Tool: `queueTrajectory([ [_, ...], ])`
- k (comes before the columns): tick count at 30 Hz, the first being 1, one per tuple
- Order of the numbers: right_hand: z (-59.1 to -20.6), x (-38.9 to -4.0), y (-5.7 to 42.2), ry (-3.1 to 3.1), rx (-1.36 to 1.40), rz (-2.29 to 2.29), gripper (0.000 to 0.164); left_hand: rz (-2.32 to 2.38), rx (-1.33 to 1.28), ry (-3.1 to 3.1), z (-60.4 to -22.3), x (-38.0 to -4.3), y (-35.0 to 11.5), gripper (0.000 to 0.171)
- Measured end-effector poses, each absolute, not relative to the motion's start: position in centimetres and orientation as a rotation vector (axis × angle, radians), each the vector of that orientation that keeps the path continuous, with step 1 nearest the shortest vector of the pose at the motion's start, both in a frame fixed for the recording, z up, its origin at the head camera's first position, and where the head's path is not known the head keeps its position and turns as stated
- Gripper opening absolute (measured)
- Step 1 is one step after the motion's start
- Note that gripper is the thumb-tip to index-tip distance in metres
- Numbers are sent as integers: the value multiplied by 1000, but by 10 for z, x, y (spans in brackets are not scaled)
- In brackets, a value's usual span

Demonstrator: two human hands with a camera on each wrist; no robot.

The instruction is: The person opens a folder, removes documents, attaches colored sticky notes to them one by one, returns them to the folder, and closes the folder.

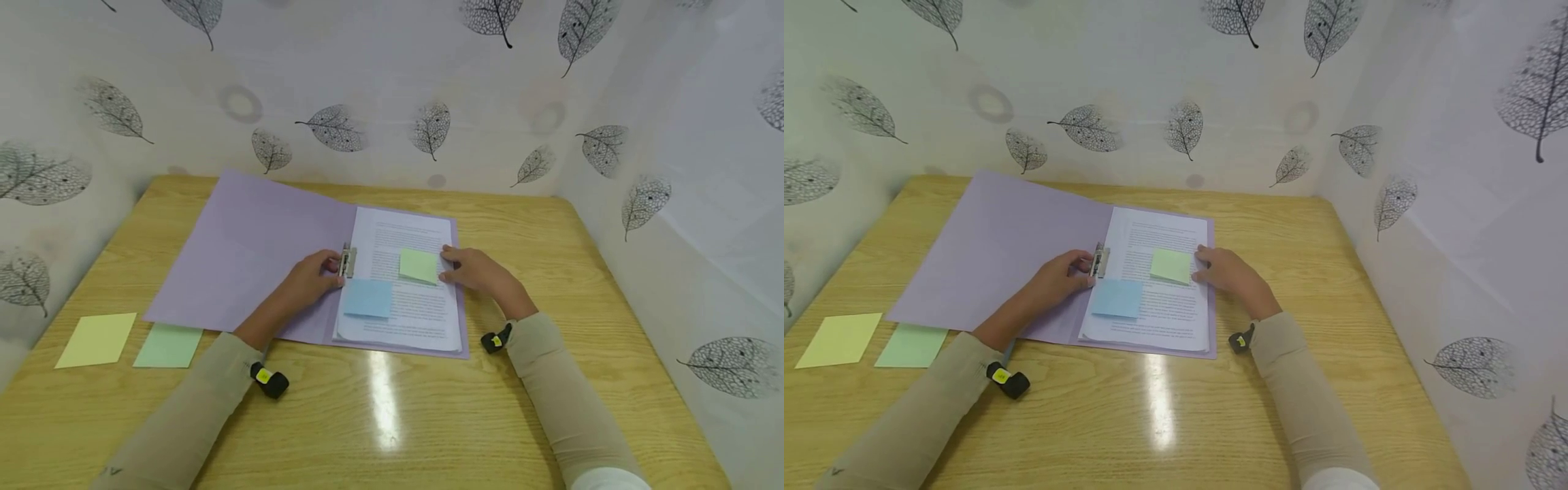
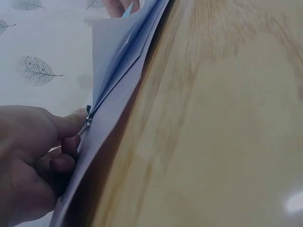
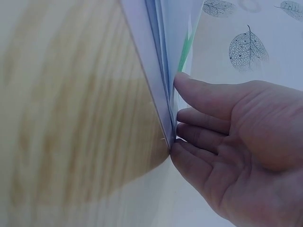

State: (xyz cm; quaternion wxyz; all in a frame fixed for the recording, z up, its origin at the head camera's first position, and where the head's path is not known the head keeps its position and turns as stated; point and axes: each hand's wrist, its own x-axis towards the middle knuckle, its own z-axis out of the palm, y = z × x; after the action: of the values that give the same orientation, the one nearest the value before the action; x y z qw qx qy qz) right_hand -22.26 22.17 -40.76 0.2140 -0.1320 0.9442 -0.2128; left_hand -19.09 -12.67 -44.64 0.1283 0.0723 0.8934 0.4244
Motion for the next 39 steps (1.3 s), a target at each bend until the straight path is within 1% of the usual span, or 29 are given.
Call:
queueTrajectory([
  [9,-406,-223,219,2602,-348,-603,68,1223,248,2606,-445,-185,-133,54],
  [15,-405,-223,213,2597,-343,-606,68,1268,202,2594,-438,-176,-140,60],
  [20,-407,-223,213,2599,-338,-606,68,1329,228,2601,-409,-154,-156,62],
  [24,-406,-223,215,2599,-345,-611,67,1406,269,2823,-369,-131,-187,56],
  [27,-404,-222,217,2606,-349,-603,67,1493,168,2999,-347,-115,-212,51],
  [31,-401,-222,220,2612,-342,-599,66,1533,-57,3129,-335,-98,-240,48],
  [36,-402,-221,222,2607,-324,-610,67,1530,-307,3108,-336,-82,-266,52],
  [39,-404,-221,223,2604,-312,-609,68,1599,-361,3046,-343,-75,-275,55],
])
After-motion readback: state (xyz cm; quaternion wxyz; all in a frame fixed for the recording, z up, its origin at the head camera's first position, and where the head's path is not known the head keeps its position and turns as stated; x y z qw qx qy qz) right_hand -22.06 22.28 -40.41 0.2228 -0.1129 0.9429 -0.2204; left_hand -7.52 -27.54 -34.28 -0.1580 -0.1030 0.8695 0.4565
